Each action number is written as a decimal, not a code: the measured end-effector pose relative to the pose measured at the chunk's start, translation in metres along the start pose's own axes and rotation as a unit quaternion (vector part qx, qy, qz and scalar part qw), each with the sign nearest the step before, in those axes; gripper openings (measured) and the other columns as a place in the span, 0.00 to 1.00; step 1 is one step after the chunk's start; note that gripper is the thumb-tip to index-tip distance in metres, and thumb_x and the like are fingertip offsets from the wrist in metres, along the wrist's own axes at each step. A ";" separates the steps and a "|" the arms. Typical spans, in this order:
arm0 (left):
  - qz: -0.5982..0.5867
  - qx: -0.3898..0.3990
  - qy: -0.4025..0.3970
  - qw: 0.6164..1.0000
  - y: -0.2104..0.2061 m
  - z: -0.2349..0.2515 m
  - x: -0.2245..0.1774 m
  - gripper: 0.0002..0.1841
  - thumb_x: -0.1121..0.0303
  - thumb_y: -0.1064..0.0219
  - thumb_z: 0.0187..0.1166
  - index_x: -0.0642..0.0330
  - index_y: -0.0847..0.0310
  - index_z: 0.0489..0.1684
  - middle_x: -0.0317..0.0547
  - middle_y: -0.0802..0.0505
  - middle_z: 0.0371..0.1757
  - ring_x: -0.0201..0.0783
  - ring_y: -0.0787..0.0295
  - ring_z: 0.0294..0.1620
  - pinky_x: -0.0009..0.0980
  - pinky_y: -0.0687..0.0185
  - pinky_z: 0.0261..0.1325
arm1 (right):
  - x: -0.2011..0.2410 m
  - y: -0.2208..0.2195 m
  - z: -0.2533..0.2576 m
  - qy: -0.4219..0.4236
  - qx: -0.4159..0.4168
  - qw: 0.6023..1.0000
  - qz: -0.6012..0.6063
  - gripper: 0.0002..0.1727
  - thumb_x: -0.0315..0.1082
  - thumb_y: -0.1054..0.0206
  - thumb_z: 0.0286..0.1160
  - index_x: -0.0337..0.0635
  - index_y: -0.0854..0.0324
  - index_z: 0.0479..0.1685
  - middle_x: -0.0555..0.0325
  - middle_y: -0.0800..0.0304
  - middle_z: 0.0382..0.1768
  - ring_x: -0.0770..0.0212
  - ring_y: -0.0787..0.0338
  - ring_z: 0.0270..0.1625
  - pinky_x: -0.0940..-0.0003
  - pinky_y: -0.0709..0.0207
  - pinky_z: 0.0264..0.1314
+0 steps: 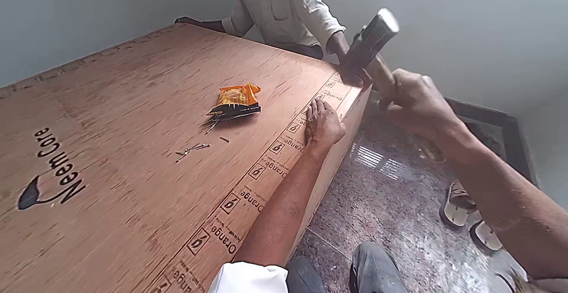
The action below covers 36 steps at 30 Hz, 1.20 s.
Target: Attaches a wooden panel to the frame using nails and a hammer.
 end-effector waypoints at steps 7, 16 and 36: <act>-0.014 -0.013 0.024 1.000 -0.001 -0.001 0.003 0.66 0.49 0.19 0.57 0.76 0.62 0.93 0.72 0.45 0.93 0.60 0.56 0.96 0.51 0.61 0.95 | -0.006 -0.020 0.009 -0.032 -0.036 0.999 -0.005 0.10 0.25 0.32 0.68 0.34 0.28 0.44 0.45 0.17 0.30 0.46 0.13 0.32 0.45 0.21 0.34; -0.026 -0.019 0.021 0.999 -0.004 0.003 0.003 0.76 0.47 0.15 0.51 0.73 0.76 0.94 0.73 0.56 0.94 0.60 0.66 0.98 0.48 0.72 0.97 | 0.006 0.024 0.008 0.010 -0.075 0.997 0.028 0.11 0.31 0.29 0.70 0.41 0.26 0.44 0.53 0.19 0.30 0.56 0.15 0.28 0.52 0.22 0.30; -0.319 -0.212 0.000 0.924 0.017 -0.026 0.037 0.21 0.72 0.29 0.74 0.61 0.13 0.67 0.54 0.12 0.70 0.52 0.18 0.71 0.49 0.25 0.75 | -0.185 -0.123 -0.151 -0.265 0.122 0.940 0.173 0.17 0.31 0.28 0.61 0.32 0.23 0.47 0.50 0.20 0.22 0.55 0.20 0.17 0.51 0.23 0.21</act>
Point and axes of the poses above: each hand's wrist, its own z-axis towards the middle knuckle, its own y-axis out of the back of the hand, x = y × z, the point moved 2 cm from there along z, towards the middle knuckle
